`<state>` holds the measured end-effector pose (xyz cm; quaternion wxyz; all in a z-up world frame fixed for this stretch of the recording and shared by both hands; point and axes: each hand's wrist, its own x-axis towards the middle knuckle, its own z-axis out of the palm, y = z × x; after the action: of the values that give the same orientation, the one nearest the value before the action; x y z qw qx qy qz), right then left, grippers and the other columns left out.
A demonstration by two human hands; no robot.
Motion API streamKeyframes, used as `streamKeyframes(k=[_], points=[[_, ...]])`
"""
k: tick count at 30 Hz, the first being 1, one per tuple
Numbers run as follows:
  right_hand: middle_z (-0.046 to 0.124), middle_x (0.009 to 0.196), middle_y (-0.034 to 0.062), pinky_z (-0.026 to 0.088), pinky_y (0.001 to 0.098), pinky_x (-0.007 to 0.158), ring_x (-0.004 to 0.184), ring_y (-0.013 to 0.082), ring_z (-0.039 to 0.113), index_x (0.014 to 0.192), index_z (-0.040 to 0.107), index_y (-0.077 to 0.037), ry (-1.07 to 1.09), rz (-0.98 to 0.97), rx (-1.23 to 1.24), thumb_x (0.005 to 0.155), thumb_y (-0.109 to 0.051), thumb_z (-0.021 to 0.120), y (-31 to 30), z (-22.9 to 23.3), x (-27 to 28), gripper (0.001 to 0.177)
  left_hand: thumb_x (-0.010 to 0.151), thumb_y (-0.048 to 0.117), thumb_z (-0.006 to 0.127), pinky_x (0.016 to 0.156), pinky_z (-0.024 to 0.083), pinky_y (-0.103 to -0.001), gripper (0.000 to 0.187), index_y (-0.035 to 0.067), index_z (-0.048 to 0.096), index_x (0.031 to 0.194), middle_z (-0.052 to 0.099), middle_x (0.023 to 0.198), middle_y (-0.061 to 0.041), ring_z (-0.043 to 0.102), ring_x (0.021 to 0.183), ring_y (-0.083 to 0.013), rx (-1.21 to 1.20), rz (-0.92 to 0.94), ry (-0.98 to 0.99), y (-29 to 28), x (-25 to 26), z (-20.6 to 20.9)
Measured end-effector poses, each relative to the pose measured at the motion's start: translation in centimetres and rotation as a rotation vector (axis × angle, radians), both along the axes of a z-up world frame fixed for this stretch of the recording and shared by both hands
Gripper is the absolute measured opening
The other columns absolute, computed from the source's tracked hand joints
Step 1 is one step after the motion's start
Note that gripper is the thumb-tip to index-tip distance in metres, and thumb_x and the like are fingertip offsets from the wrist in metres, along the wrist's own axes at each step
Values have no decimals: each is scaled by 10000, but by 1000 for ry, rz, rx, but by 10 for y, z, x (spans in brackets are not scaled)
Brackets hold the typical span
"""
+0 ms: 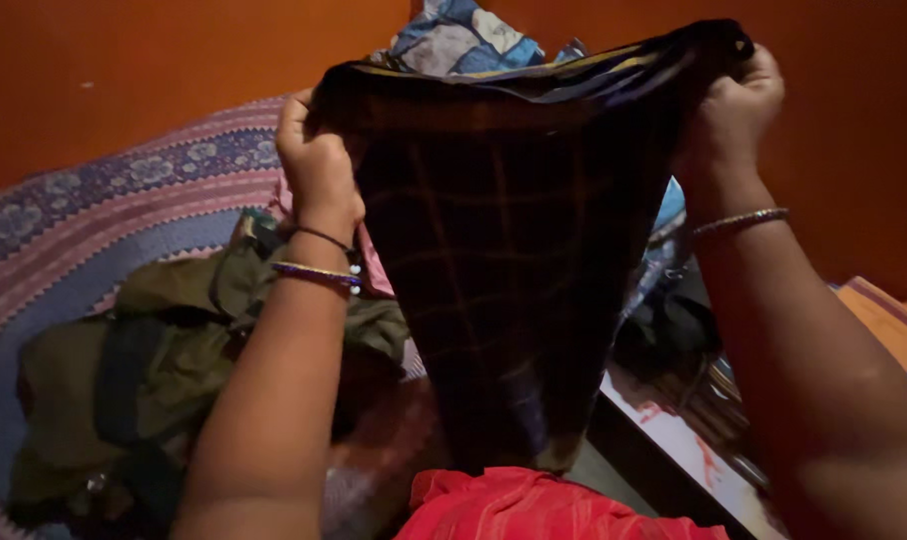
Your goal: The person folds a dark garment with a yellow grid pattern on a bed and places it inside a green bag.
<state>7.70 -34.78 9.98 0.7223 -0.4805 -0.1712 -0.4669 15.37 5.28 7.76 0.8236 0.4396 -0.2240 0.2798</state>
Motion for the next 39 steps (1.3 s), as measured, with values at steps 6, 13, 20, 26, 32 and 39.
streamKeyframes(k=[6, 13, 20, 26, 32, 39], points=[[732, 972, 81, 651, 333, 787, 854, 179, 726, 1029, 676, -12, 65, -62, 35, 956, 121, 602, 22, -5, 78, 169, 964, -95, 593, 697, 534, -258, 156, 52, 637, 994, 660, 913, -22, 619, 801, -115, -24, 19, 127, 16, 77, -17], [752, 962, 68, 664, 330, 788, 850, 167, 740, 1014, 682, -9, 152, -78, 15, 923, 118, 593, 17, -22, 158, 180, 892, -119, 557, 566, 457, -256, 200, 52, 615, 978, 621, 868, -24, 552, 678, -105, -40, 27, 239, 18, 162, -53], [746, 936, 42, 610, 289, 760, 823, 145, 707, 1030, 711, -1, 265, -129, 24, 955, 83, 671, -9, -76, 290, 119, 869, -45, 530, 416, 384, -240, 201, 109, 613, 967, 589, 763, 8, 517, 543, -99, -20, 60, 464, 8, 255, -87], [746, 887, 24, 568, 275, 685, 773, 133, 681, 993, 750, -11, 578, -231, -84, 845, 83, 634, -15, -134, 401, 210, 921, 126, 567, 540, 454, -376, 103, 126, 611, 1014, 655, 838, -55, 631, 607, -193, -8, -26, 766, 4, 352, -144], [717, 846, 54, 548, 297, 622, 724, 136, 665, 955, 724, 11, 845, -209, -79, 871, 28, 709, -17, -202, 490, 86, 976, 383, 610, 733, 503, -518, 332, 152, 558, 1209, 678, 1152, -88, 754, 865, -357, 25, 43, 1121, -2, 430, -214], [719, 849, 85, 600, 305, 557, 684, 185, 718, 1066, 663, 24, 1103, -92, 4, 908, 9, 678, -7, -268, 559, 159, 948, 368, 698, 863, 527, -618, 453, 135, 496, 1280, 655, 1201, -127, 718, 973, -507, -189, 4, 1306, 11, 471, -295]])
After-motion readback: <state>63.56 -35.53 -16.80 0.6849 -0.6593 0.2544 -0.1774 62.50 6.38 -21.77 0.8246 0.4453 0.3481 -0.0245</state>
